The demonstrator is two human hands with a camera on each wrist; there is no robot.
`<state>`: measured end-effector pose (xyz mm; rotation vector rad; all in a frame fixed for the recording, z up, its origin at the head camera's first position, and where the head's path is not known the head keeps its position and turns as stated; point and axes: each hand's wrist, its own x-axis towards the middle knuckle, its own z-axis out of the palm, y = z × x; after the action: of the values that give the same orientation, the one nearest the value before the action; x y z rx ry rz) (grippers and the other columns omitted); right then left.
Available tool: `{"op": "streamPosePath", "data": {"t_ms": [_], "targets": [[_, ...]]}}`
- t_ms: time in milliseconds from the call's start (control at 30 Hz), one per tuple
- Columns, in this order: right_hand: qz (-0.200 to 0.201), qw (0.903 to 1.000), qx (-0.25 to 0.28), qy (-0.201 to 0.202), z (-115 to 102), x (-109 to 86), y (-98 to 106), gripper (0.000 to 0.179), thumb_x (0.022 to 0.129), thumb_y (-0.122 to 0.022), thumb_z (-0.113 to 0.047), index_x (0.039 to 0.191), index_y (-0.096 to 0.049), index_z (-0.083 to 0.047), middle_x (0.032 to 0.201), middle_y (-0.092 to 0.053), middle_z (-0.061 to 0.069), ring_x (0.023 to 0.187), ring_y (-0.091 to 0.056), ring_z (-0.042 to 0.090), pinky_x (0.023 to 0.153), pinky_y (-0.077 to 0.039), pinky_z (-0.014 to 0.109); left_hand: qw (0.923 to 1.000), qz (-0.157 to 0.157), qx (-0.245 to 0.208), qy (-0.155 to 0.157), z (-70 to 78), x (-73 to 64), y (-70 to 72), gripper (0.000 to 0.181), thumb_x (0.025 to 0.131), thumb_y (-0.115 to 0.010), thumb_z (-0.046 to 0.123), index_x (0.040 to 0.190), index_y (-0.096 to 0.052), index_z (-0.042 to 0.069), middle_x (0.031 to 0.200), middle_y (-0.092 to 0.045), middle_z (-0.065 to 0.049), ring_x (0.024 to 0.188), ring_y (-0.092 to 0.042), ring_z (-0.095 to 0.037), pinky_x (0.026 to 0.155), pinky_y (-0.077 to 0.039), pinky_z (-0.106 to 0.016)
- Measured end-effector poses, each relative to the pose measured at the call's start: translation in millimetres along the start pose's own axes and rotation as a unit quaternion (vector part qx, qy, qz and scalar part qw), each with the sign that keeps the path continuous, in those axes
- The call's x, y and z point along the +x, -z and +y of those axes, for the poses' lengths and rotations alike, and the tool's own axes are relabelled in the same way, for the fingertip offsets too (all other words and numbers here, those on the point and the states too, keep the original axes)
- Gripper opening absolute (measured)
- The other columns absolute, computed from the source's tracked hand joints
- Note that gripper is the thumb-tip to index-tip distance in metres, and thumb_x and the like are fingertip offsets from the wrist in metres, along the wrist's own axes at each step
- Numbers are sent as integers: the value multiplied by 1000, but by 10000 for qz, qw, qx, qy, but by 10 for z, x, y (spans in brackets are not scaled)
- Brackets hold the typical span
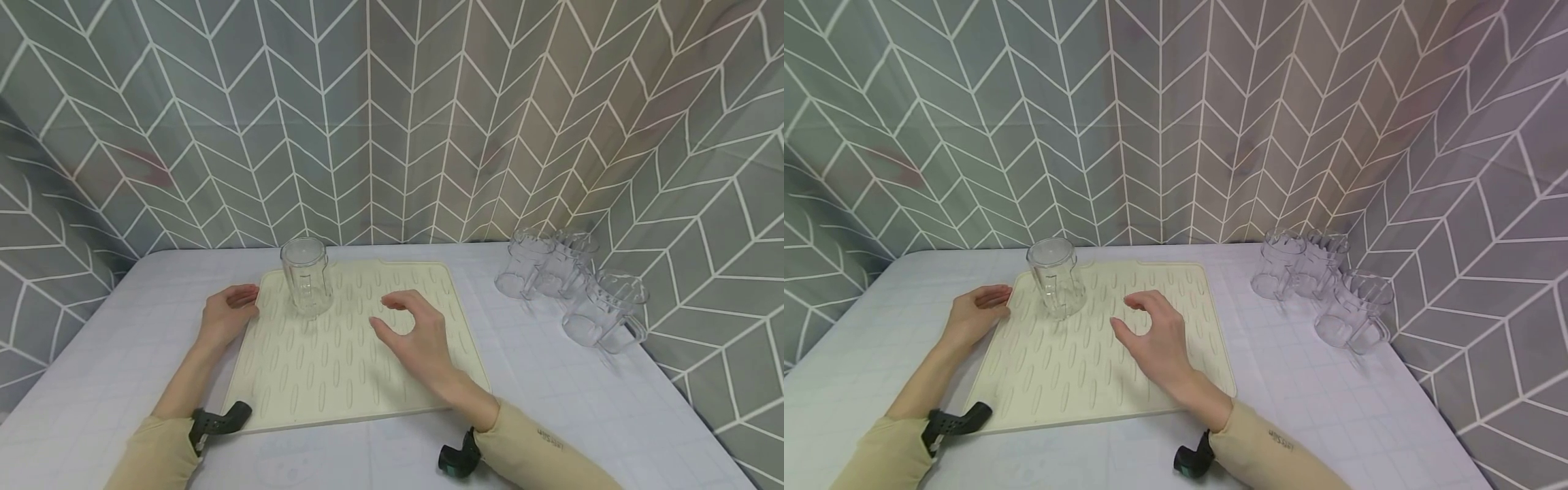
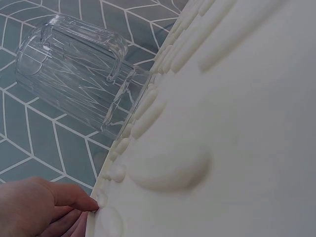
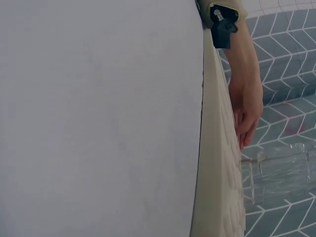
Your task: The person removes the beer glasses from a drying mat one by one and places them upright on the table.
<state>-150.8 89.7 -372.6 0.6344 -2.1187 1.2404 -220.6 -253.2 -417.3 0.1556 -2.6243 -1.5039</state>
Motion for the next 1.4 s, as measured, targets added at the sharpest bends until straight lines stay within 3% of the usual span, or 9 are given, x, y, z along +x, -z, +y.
{"op": "streamPosePath", "data": {"t_ms": [300, 500, 800, 1033, 1200, 1400], "targets": [[-121, 9998, 160, 17, -95, 73, -244, 26, 81, -81, -11, 104, -69, -7, 100, -71, 5, 95, -68, 18, 86, -56, 31, 10000, -43, -20, 13, -4, 5, 21, 54, 88, -59, 2, 141, -48, -7, 139, -56, -27, 129, -55, -39, 82, -44, -4], [-164, 9998, 122, -64, -159, 115, -401, 27, 81, -81, -12, 104, -69, -7, 100, -72, 6, 95, -68, 19, 85, -57, 32, 10000, -31, 59, 37, -9, 5, 30, 54, 88, -58, 3, 141, -48, -6, 139, -56, -26, 129, -55, -39, 90, -50, -13], [-350, 9984, 144, -412, -263, 188, -639, 26, 83, -79, -15, 106, -70, -7, 103, -71, 5, 97, -68, 20, 86, -56, 33, 10000, -13, 17, 33, -13, 3, 45, 55, 88, -57, 3, 141, -48, -7, 139, -56, -26, 129, -55, -39, 85, -48, -6], [-473, 9966, 173, -652, -284, 229, -818, 26, 85, -78, -14, 107, -69, -4, 103, -71, 7, 97, -69, 22, 86, -57, 32, 9999, -59, 72, 53, -13, 18, 48, 54, 89, -58, 4, 141, -48, -6, 140, -56, -25, 130, -55, -38, 93, -51, -15], [-510, 9955, 206, -766, -263, 250, -934, 27, 86, -76, -13, 109, -69, -2, 104, -71, 9, 97, -68, 23, 86, -58, 40, 9999, -106, 1, 48, -15, 31, 43, 54, 89, -58, 3, 141, -48, -5, 140, -56, -24, 130, -55, -37, 88, -48, -9], [-555, 9938, 154, -950, -227, 251, -1029, 28, 87, -75, -15, 110, -69, -1, 104, -70, 8, 97, -68, 21, 86, -58, 36, 9999, -111, -105, -33, -5, 31, 36, 52, 89, -57, 2, 140, -49, -7, 139, -56, -26, 129, -55, -38, 81, -43, -2]]}}
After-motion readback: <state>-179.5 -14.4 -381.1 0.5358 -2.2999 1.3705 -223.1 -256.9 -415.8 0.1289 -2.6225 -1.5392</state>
